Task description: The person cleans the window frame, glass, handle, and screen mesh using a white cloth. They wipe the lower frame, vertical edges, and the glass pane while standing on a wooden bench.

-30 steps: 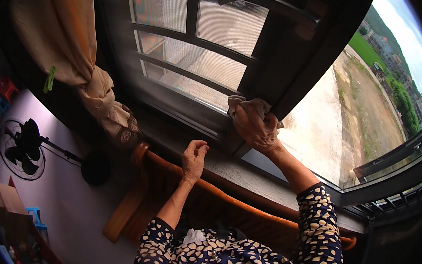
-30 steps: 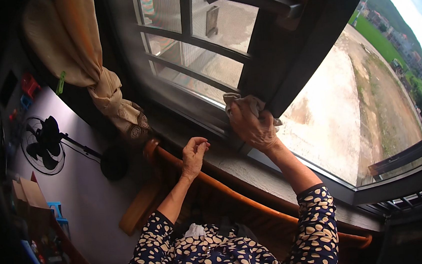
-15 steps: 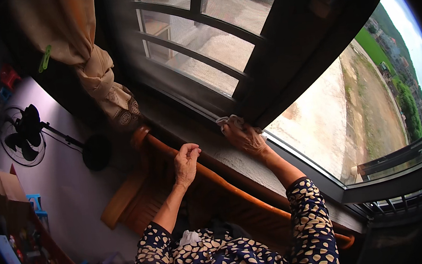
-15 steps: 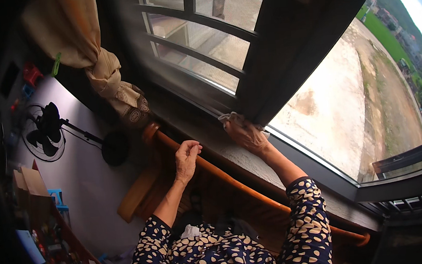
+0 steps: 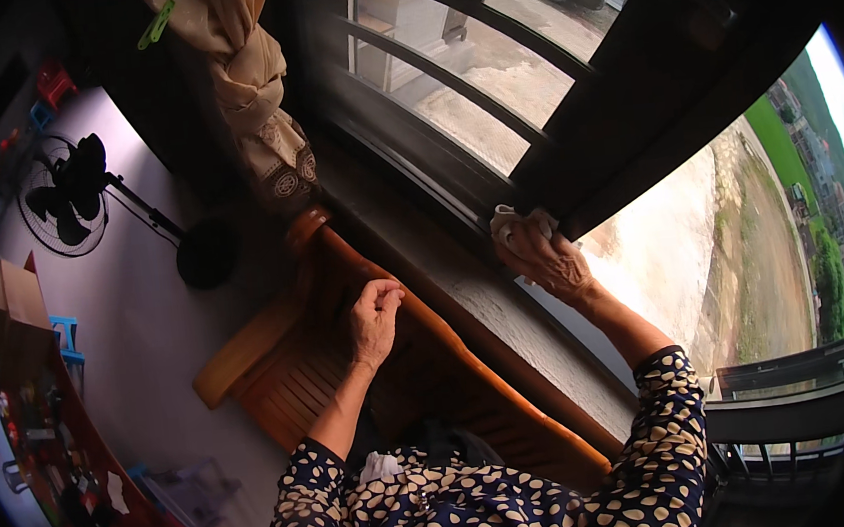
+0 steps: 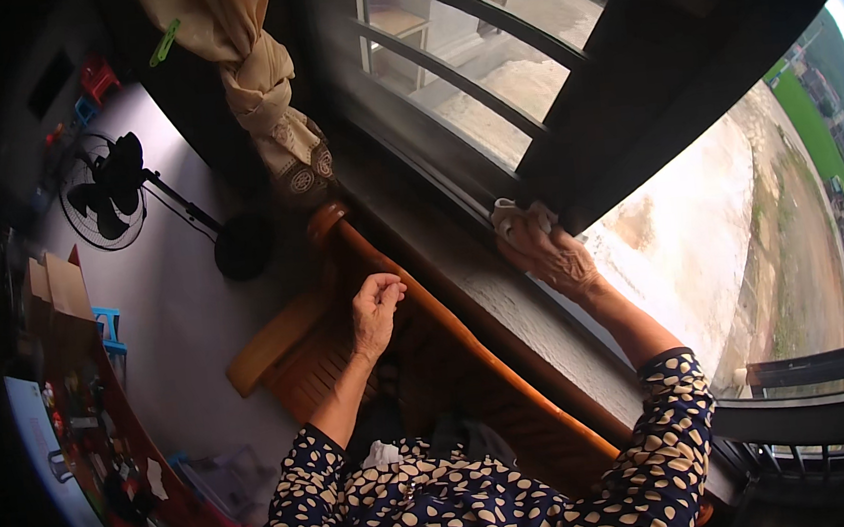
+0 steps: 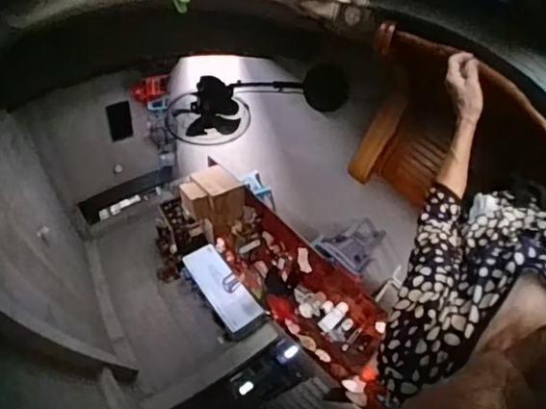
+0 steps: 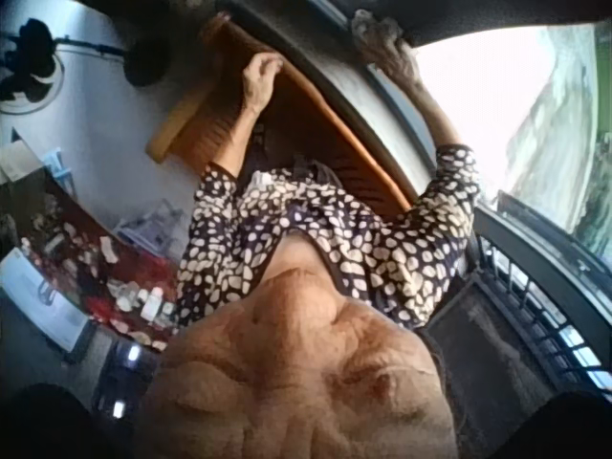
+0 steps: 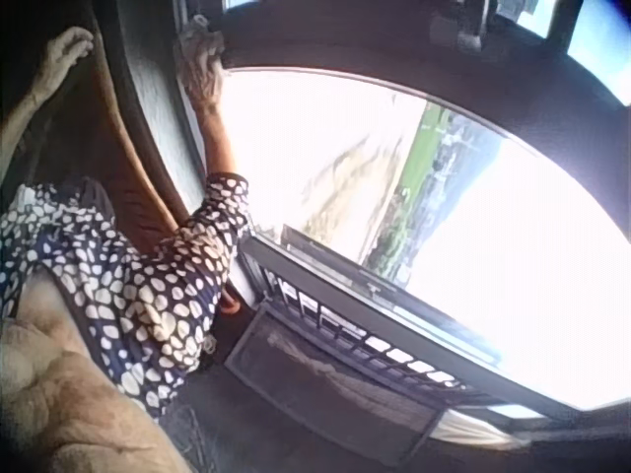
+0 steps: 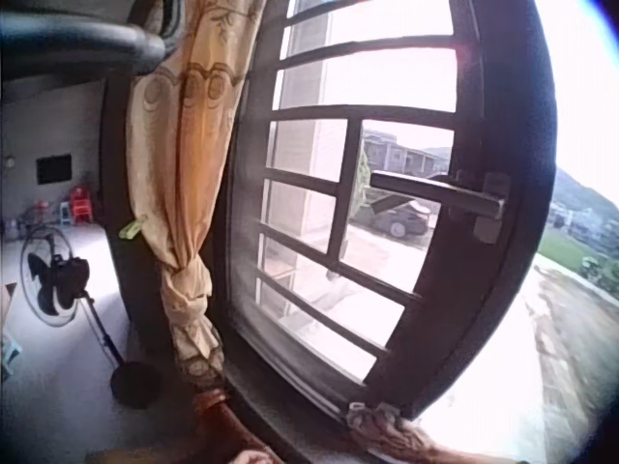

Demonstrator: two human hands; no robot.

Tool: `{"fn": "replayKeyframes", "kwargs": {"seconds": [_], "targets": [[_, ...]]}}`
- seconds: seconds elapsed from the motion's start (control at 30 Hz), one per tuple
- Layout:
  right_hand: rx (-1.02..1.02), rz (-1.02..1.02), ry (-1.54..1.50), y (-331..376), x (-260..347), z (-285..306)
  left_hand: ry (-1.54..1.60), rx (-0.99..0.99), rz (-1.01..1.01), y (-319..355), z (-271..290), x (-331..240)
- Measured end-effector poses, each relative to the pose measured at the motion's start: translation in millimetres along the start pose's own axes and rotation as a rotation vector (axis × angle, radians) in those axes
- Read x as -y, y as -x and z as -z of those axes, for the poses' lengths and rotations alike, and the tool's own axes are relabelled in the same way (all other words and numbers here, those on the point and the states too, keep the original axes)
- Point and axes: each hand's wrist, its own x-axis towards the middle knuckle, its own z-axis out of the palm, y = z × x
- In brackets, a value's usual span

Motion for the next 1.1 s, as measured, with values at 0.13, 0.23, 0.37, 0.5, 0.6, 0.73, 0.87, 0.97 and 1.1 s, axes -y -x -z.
{"fn": "replayKeyframes", "kwargs": {"seconds": [0.13,0.23,0.37,0.5,0.6,0.73,0.87,0.97,1.1], "targets": [[-0.029,0.036,0.076,4,42,-36,-0.009,-0.03,0.008,5,8,15],[-0.037,0.06,0.003,3,61,-48,-0.023,-0.079,-0.024,4,20,28],[-0.055,0.083,0.037,6,85,-73,-0.015,-0.106,0.046,1,26,32],[-0.071,-0.014,-0.019,-4,93,-71,-0.039,-0.109,0.093,3,30,44],[-0.099,-0.102,0.024,-24,100,-72,-0.042,-0.085,0.124,1,28,49],[-0.055,-0.162,-0.064,-67,108,-82,-0.01,-0.05,0.069,-1,33,65],[-0.058,-0.151,-0.016,-103,114,-98,-0.024,-0.131,0.13,-5,57,58],[0.026,-0.151,-0.071,-139,119,-109,-0.027,-0.188,0.145,-8,81,66],[-0.071,-0.207,-0.109,-190,124,-136,-0.067,-0.177,0.139,-13,99,75]]}}
